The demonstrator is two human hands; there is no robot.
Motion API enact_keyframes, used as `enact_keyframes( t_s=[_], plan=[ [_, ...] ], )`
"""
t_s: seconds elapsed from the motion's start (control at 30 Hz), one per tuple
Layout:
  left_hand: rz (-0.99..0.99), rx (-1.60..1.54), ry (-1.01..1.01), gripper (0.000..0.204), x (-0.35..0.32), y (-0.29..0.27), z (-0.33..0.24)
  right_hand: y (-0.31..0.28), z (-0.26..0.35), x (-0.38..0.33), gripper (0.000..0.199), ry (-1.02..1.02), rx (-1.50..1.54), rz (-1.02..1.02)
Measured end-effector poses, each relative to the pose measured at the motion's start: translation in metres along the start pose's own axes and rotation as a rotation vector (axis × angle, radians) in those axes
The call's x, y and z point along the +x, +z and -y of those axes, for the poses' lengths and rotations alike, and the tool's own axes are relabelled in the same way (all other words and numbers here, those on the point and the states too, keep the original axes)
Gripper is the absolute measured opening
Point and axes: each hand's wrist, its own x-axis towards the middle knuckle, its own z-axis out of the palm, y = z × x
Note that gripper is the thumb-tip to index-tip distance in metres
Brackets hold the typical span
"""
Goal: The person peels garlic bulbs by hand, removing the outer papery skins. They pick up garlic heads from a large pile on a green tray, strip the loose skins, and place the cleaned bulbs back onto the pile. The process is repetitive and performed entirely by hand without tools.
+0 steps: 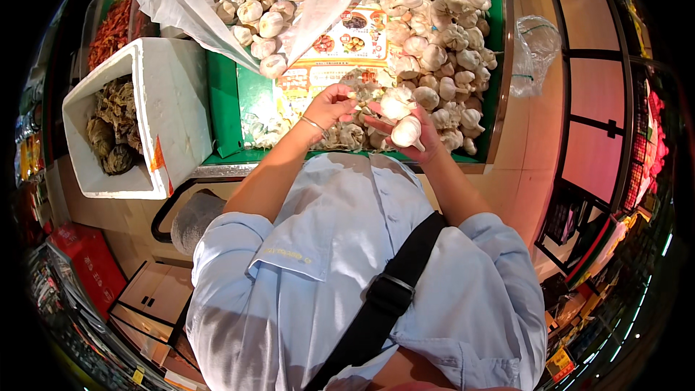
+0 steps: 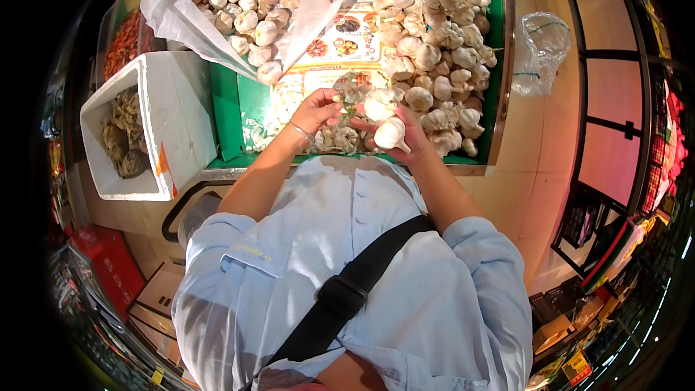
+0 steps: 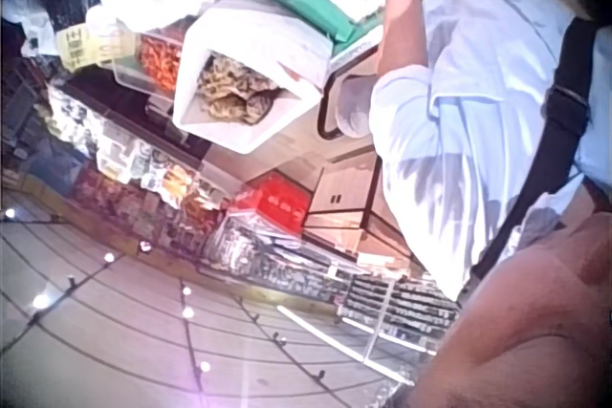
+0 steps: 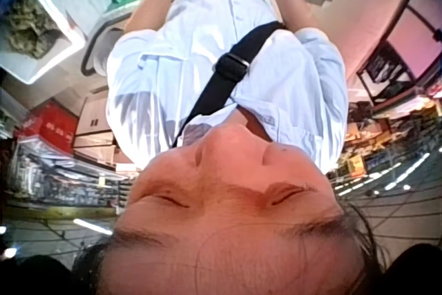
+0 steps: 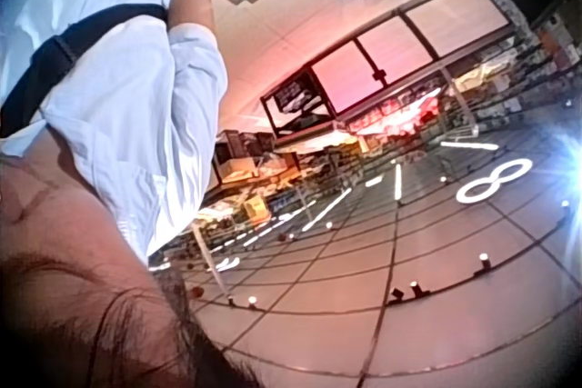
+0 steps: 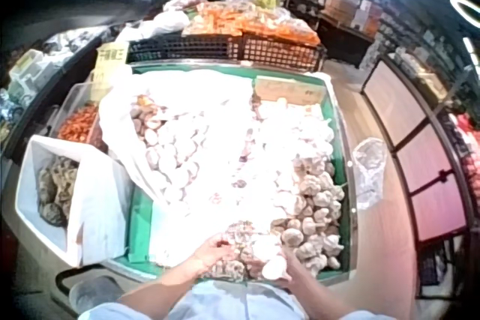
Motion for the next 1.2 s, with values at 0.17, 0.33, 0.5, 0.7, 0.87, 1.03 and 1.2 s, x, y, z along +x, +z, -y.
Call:
enact_keyframes(
  t_s=[0.17,0.33,0.5,0.7,0.87,1.03,1.2],
  plan=[
    [0.073,0.435,0.422,0.018,-0.026,0.038,-0.01,-0.006,-0.002,0.003,0.06,0.008,-0.001,0.026],
    [-0.044,1.059,0.723,0.011,-0.035,0.049,-0.032,-0.011,0.001,0.004,0.06,0.024,0.019,0.072],
    [-0.022,1.088,0.66,0.014,-0.034,0.043,-0.031,0.006,-0.001,0.004,0.06,-0.021,0.022,0.104],
    [-0.022,1.11,0.645,0.019,-0.04,0.046,-0.038,0.009,0.0,0.003,0.061,-0.053,0.007,0.112],
    [-0.168,0.893,0.292,0.024,-0.009,-0.006,-0.014,-0.002,0.004,0.002,0.057,0.084,0.273,0.238],
    [-0.255,1.557,0.115,0.03,-0.009,-0.047,0.045,-0.009,0.004,0.0,0.052,-0.019,0.184,0.213],
    [-0.238,1.362,0.094,0.027,-0.003,-0.065,0.056,-0.011,0.003,-0.001,0.05,-0.026,0.167,0.202]
  ],
)
